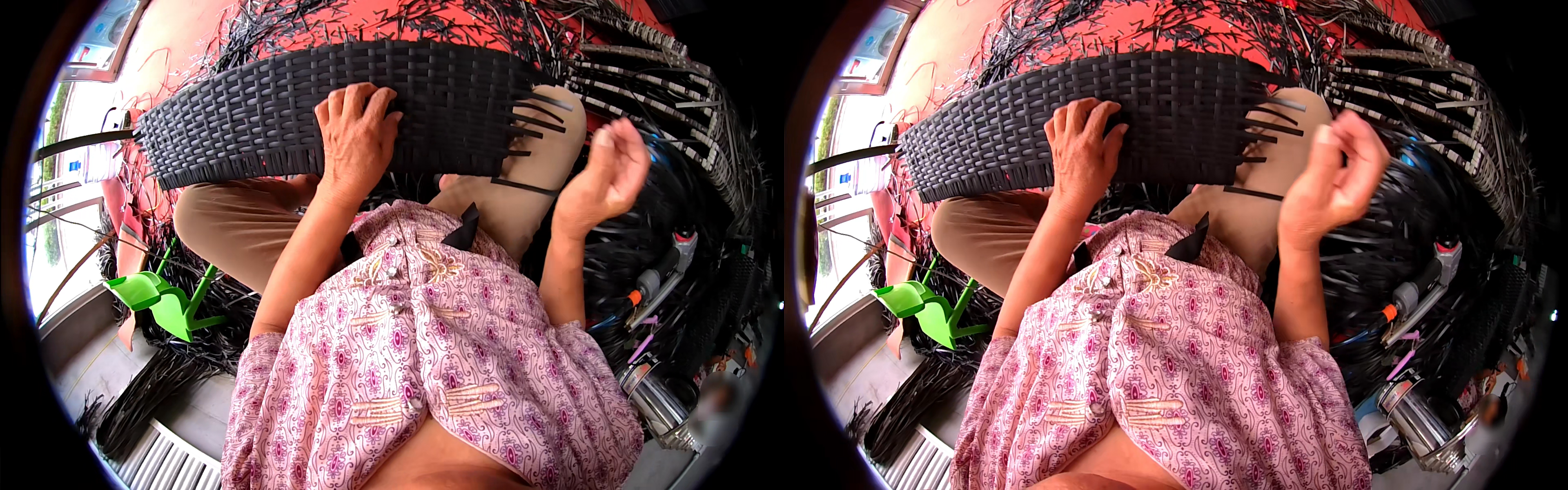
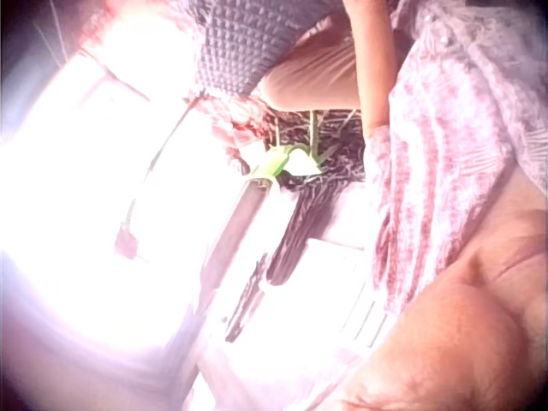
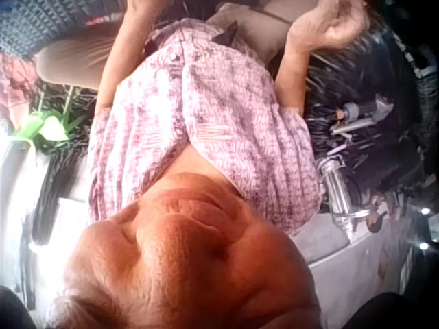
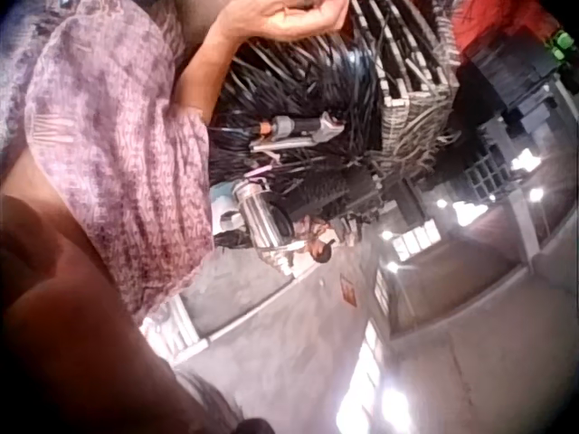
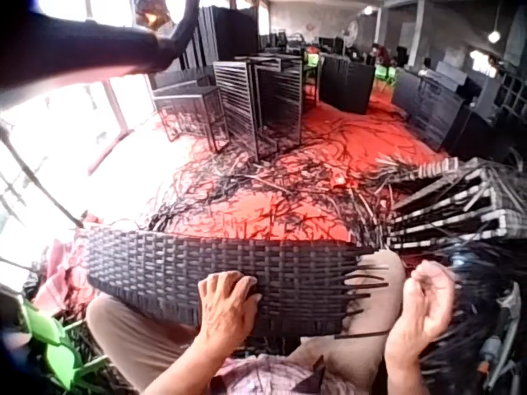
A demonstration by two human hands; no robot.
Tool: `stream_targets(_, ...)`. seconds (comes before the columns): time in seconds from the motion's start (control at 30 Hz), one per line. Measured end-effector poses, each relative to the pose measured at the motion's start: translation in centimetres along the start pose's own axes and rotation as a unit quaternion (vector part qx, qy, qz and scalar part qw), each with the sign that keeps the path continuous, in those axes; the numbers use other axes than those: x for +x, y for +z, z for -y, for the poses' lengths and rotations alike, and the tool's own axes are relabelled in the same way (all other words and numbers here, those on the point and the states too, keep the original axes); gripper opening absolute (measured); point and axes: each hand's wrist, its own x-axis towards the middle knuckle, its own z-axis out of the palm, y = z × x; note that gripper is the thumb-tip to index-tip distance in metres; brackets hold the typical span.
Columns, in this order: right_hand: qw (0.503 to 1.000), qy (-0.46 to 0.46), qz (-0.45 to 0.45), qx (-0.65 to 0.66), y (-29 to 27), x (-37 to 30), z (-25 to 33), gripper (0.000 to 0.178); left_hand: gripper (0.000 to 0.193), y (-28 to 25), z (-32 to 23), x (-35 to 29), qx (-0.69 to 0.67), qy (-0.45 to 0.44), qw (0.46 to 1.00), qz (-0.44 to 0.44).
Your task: The person sits cross-legged on the floor and weaves a black mat by hand. They interlace thin black plastic strips into a woven pattern, periodically adjusting the mat's position and pulling the strips tight to maintain tension.
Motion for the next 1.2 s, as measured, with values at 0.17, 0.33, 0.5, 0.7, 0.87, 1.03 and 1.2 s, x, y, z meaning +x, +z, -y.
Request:
stream_targets(0.17,0.937,-0.16,0.298,-0.09,7.1,-3.3,1.3,0.018,0.027,-0.4,0.0,0.7,-0.02,0.006,0.999,0.03)
stream_targets(0.33,0.896,-0.209,0.326,-0.219,9.4,-5.0,-0.7,0.025,0.027,-0.2,0.2,0.8,-0.024,0.019,0.999,0.015)
stream_targets(0.5,0.888,-0.223,0.326,-0.235,9.4,-5.2,-0.7,0.024,0.028,-0.2,0.4,0.7,-0.035,0.013,0.999,0.027)
stream_targets(0.7,0.889,-0.235,0.325,-0.22,9.5,-5.2,-1.3,0.023,0.028,-0.3,0.6,1.0,-0.043,0.011,0.998,0.034)
stream_targets(0.87,0.888,-0.226,0.338,-0.214,9.7,-4.7,-1.4,0.018,0.026,-0.6,0.7,1.1,-0.052,0.011,0.998,0.044)
stream_targets(1.03,0.938,-0.149,0.281,-0.138,8.1,-3.6,-2.1,0.01,0.023,-0.9,2.1,0.9,-0.11,0.01,0.993,0.046)
stream_targets(1.2,0.944,-0.095,0.278,-0.148,5.3,-1.8,-3.2,0.011,0.027,-0.5,1.5,0.7,-0.091,0.019,0.995,0.03)
